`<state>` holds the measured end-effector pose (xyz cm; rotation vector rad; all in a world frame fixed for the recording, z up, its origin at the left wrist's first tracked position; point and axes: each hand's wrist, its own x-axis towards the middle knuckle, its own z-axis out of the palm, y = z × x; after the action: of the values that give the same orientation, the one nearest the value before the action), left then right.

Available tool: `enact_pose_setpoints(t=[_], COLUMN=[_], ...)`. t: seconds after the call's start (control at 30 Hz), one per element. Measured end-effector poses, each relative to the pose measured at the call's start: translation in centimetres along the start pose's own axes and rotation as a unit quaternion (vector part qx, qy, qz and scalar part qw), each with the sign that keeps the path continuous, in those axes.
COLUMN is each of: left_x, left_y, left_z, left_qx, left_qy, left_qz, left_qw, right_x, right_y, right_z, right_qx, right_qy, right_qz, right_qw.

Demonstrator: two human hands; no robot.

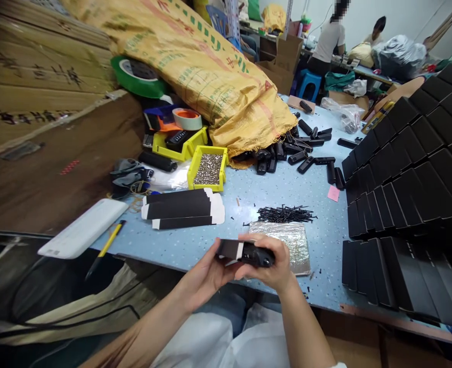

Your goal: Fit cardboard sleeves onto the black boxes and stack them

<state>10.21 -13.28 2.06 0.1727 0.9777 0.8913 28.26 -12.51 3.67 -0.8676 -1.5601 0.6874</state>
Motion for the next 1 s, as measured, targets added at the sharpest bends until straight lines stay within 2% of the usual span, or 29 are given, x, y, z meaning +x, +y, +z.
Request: enact_pose_setpoints(t=[0.03, 0.07, 0.13, 0.17, 0.23, 0.3, 0.37, 0.43, 0.47, 0.57, 0.63, 0.7, 0.73, 0.77, 0.8, 0.9, 0.93, 1.0], left_x=[-0.3, -0.5, -0.6, -0.7, -0.6, -0.4, -0.1, 0.5, 0.8, 1.6, 1.9, 2.1, 2.2, 2.3, 2.4, 3.1, 3.4, 4.0], left_y=[0.2, 0.3, 0.7, 0.8, 0.9, 1.0, 1.1, 1.2, 1.2, 1.4, 1.4, 1.3, 1.2, 1.0, 0.8, 0.0, -0.2, -0.7], left_z=[-0.8, -1.6, -3.0, -3.6, -4.4, -4.8, -5.0, -5.0, -4.8, -4.2, -3.7, -3.4, -3.3, -3.3, -3.4, -3.7, -3.9, -4.0], left_qx=[0.078, 0.165, 0.317, 0.368, 0.409, 0.405, 0.419, 0.456, 0.473, 0.489, 0.496, 0.512, 0.522, 0.530, 0.536, 0.545, 0.549, 0.560], left_qy=[0.006, 0.017, 0.031, 0.029, 0.043, 0.099, 0.141, 0.137, 0.124, 0.090, 0.056, 0.011, -0.008, -0.020, -0.023, -0.026, -0.031, -0.046], left_qz=[0.071, 0.152, 0.277, 0.299, 0.302, 0.316, 0.328, 0.329, 0.328, 0.346, 0.350, 0.344, 0.336, 0.328, 0.322, 0.354, 0.380, 0.424], left_qw=[0.994, 0.974, 0.907, 0.880, 0.860, 0.852, 0.835, 0.816, 0.808, 0.796, 0.793, 0.787, 0.784, 0.782, 0.780, 0.759, 0.744, 0.710], right_x=[-0.2, -0.3, 0.2, 0.9, 2.6, 4.4, 5.7, 6.2, 6.2, 6.0, 5.7, 4.9, 4.4, 3.8, 3.3, 1.9, 1.5, 0.8], right_y=[-0.3, -0.6, -0.5, 0.0, 2.0, 4.7, 7.5, 9.4, 9.9, 9.7, 8.2, 5.9, 4.6, 3.5, 2.5, 1.2, 1.4, 2.5], right_z=[0.1, 0.3, 0.9, 1.2, 1.8, 2.4, 3.1, 3.9, 4.2, 4.1, 3.1, 1.9, 1.4, 1.0, 0.7, 0.6, 0.7, 1.2], right_qx=[0.024, 0.044, 0.063, 0.059, -0.011, -0.166, -0.309, -0.359, -0.356, -0.331, -0.268, -0.147, -0.090, -0.057, -0.055, -0.127, -0.140, -0.113], right_qy=[0.003, 0.000, -0.071, -0.130, -0.206, -0.221, -0.247, -0.291, -0.299, -0.279, -0.176, -0.022, 0.035, 0.056, 0.035, -0.098, -0.108, -0.059], right_qz=[-0.001, -0.003, 0.010, 0.027, 0.083, 0.135, 0.154, 0.156, 0.157, 0.164, 0.172, 0.174, 0.170, 0.161, 0.148, 0.107, 0.108, 0.156], right_qw=[1.000, 0.999, 0.995, 0.989, 0.975, 0.952, 0.905, 0.873, 0.871, 0.886, 0.931, 0.973, 0.981, 0.984, 0.987, 0.981, 0.978, 0.980])
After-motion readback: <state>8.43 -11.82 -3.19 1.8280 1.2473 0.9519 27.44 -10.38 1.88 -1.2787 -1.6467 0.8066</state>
